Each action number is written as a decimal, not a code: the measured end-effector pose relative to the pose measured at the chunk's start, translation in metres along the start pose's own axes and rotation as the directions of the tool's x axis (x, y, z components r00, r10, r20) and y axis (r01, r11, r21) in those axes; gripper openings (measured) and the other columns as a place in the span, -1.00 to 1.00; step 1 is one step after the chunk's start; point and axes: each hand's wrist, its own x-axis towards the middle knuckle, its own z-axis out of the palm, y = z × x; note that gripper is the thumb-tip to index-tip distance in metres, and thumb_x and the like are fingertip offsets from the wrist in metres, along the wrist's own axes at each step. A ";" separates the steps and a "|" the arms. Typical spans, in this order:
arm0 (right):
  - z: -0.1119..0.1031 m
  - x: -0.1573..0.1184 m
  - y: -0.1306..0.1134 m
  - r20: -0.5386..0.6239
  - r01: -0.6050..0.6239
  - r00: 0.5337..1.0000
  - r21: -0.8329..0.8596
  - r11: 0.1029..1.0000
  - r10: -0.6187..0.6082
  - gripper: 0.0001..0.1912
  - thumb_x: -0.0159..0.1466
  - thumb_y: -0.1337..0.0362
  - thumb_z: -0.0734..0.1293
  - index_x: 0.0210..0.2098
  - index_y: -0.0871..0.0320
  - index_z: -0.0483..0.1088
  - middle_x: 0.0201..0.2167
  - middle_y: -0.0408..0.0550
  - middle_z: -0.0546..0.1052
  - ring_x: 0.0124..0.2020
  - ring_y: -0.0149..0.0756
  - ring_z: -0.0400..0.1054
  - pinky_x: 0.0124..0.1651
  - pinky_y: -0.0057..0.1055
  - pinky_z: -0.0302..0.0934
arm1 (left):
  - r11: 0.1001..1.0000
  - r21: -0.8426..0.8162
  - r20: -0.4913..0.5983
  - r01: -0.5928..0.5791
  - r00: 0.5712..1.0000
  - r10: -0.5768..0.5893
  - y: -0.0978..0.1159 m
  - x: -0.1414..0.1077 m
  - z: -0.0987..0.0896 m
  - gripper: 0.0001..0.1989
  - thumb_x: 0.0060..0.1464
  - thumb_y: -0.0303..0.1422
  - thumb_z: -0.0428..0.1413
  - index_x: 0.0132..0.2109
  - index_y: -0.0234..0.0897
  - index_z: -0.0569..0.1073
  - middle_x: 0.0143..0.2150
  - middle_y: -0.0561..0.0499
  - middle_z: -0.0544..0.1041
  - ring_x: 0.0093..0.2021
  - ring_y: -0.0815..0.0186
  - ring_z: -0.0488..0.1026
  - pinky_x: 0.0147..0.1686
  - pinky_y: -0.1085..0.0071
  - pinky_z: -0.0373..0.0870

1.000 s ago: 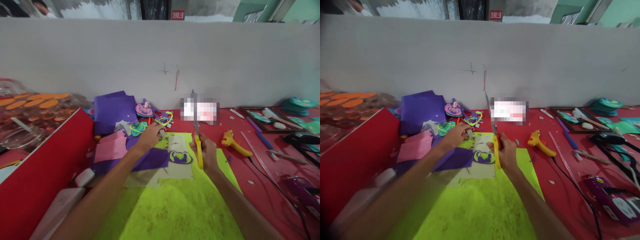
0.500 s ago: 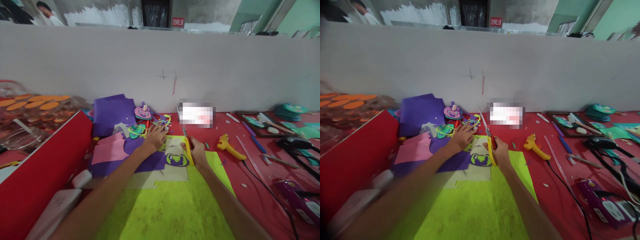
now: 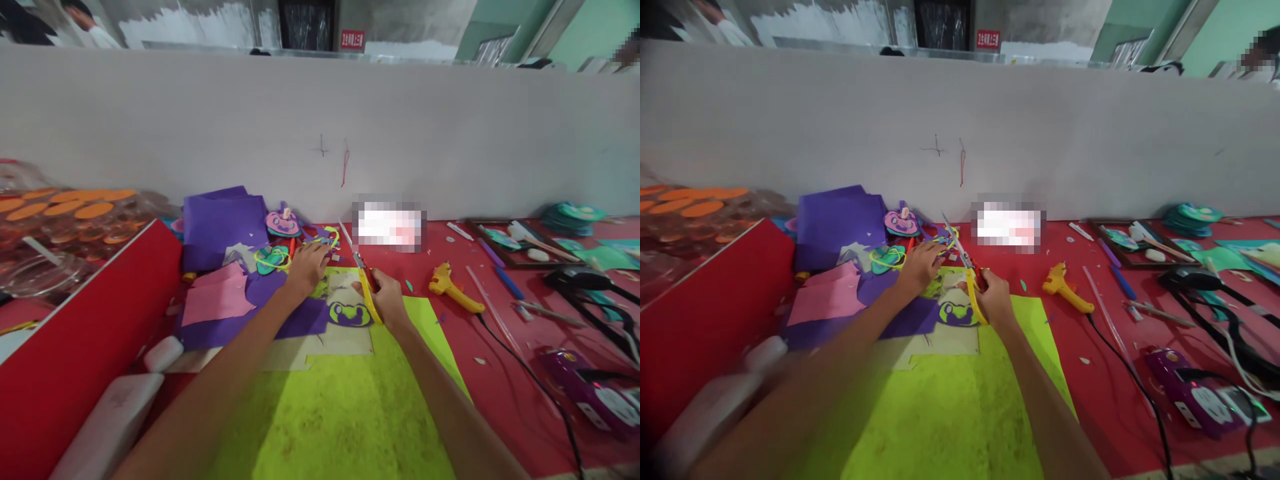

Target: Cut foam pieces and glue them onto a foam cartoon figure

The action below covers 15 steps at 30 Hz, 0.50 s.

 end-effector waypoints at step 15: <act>-0.004 -0.002 0.003 0.011 -0.012 1.000 0.031 0.999 0.012 -0.43 0.10 -0.30 0.36 -0.54 0.06 0.18 -0.65 -0.27 0.16 -0.55 -0.39 0.01 -0.48 -0.41 -0.05 | 0.998 -0.042 0.125 0.038 0.992 -0.033 0.012 0.031 0.011 -0.95 0.25 -0.44 0.16 -0.21 -0.26 0.52 0.04 -0.16 0.55 0.21 -0.02 0.37 0.24 -0.06 0.26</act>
